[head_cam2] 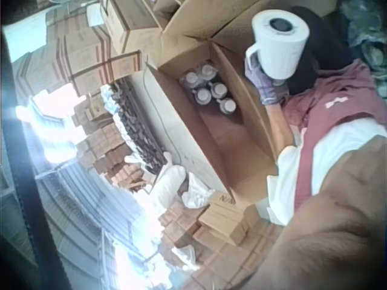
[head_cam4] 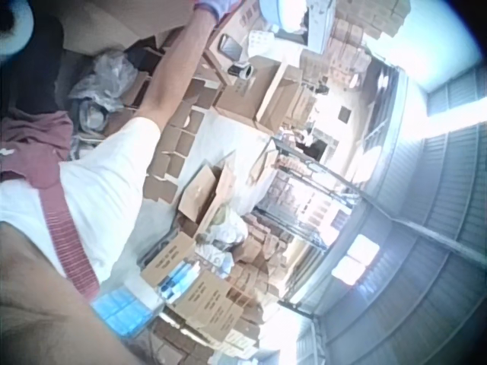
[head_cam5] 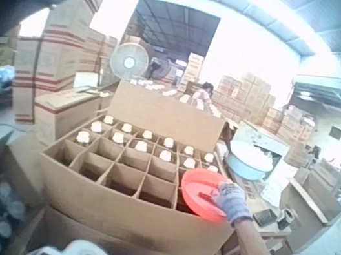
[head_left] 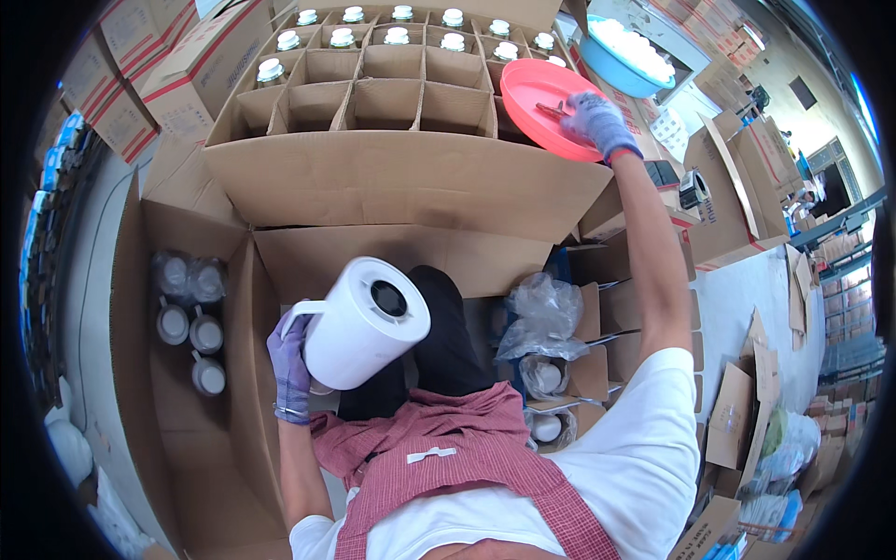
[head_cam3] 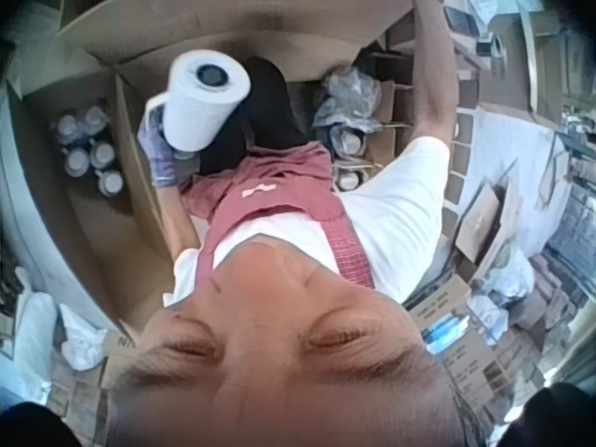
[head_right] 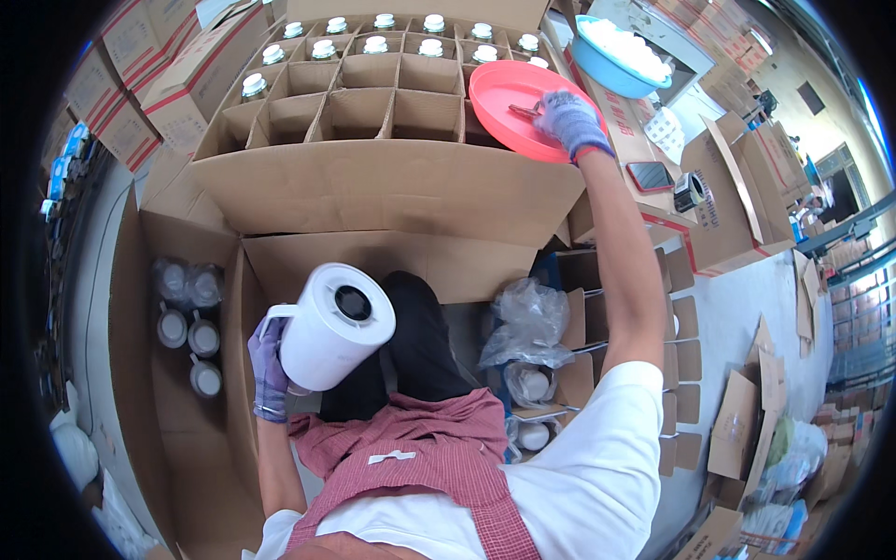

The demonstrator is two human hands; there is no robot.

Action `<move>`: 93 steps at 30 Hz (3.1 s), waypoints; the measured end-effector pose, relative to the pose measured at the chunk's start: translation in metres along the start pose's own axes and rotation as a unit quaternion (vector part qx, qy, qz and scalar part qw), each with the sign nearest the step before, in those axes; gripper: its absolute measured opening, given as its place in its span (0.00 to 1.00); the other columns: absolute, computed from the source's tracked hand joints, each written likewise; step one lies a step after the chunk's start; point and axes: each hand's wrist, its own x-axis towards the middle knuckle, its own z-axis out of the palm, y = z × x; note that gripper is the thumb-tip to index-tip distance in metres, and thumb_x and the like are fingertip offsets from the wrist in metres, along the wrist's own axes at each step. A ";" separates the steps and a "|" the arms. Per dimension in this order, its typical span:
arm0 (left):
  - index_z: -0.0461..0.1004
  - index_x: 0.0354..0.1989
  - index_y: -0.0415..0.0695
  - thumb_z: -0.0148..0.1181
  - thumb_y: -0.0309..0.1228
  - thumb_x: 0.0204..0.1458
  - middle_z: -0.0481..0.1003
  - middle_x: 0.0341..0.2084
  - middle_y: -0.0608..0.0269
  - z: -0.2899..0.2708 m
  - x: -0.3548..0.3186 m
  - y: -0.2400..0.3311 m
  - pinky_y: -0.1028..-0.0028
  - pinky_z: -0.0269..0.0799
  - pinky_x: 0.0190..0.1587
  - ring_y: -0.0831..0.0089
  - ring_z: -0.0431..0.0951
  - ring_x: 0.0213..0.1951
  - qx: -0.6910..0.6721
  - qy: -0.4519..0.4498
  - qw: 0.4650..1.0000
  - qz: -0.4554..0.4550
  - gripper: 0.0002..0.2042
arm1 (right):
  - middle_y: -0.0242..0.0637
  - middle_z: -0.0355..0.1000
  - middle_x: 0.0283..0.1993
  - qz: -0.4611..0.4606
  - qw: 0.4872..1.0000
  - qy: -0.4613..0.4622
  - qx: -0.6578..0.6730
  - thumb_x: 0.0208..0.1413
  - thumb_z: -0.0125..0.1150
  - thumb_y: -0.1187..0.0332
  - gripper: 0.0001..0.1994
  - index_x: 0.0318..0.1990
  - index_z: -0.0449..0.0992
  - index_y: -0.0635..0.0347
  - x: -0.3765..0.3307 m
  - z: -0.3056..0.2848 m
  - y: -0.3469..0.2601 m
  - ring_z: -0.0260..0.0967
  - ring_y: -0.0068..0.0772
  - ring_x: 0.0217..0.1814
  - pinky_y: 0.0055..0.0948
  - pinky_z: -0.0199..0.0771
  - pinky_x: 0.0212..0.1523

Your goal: The person assembles white ceramic mugs by inserting a black filter insert and a white lid into each mug. They then wrap each assembled mug in a clear plastic bag and place it into a cardboard box.

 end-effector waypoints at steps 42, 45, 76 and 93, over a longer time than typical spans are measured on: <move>0.80 0.38 0.33 0.50 0.34 0.65 0.80 0.31 0.61 0.014 0.037 0.023 0.72 0.74 0.40 0.75 0.78 0.34 -0.001 -0.069 0.991 0.118 0.16 | 0.34 0.69 0.29 -0.127 0.681 -0.373 0.617 0.61 0.60 0.62 0.10 0.41 0.71 0.58 -0.239 0.006 -0.191 0.68 0.28 0.21 0.31 0.71 0.25; 0.81 0.36 0.35 0.53 0.31 0.61 0.81 0.33 0.57 0.035 0.020 0.056 0.65 0.74 0.51 0.66 0.81 0.40 0.223 0.052 0.918 0.323 0.13 | 0.26 0.67 0.23 0.065 0.504 -0.415 0.754 0.65 0.57 0.58 0.11 0.42 0.72 0.57 -0.229 0.055 -0.184 0.57 0.19 0.12 0.25 0.65 0.17; 0.78 0.45 0.35 0.53 0.30 0.61 0.81 0.38 0.57 0.054 -0.028 0.021 0.73 0.74 0.47 0.72 0.80 0.41 0.002 -0.160 0.982 -0.098 0.13 | 0.47 0.73 0.37 -0.304 0.813 -0.270 0.417 0.52 0.65 0.59 0.14 0.40 0.73 0.57 -0.226 -0.013 -0.141 0.74 0.49 0.40 0.40 0.72 0.43; 0.75 0.56 0.37 0.50 0.36 0.67 0.79 0.50 0.60 -0.087 -0.042 -0.043 0.71 0.69 0.59 0.72 0.76 0.53 0.062 -0.052 0.997 -0.014 0.17 | 0.45 0.68 0.31 -0.057 0.954 0.214 0.203 0.64 0.57 0.66 0.10 0.37 0.67 0.64 -0.043 0.008 -0.014 0.67 0.44 0.34 0.42 0.65 0.37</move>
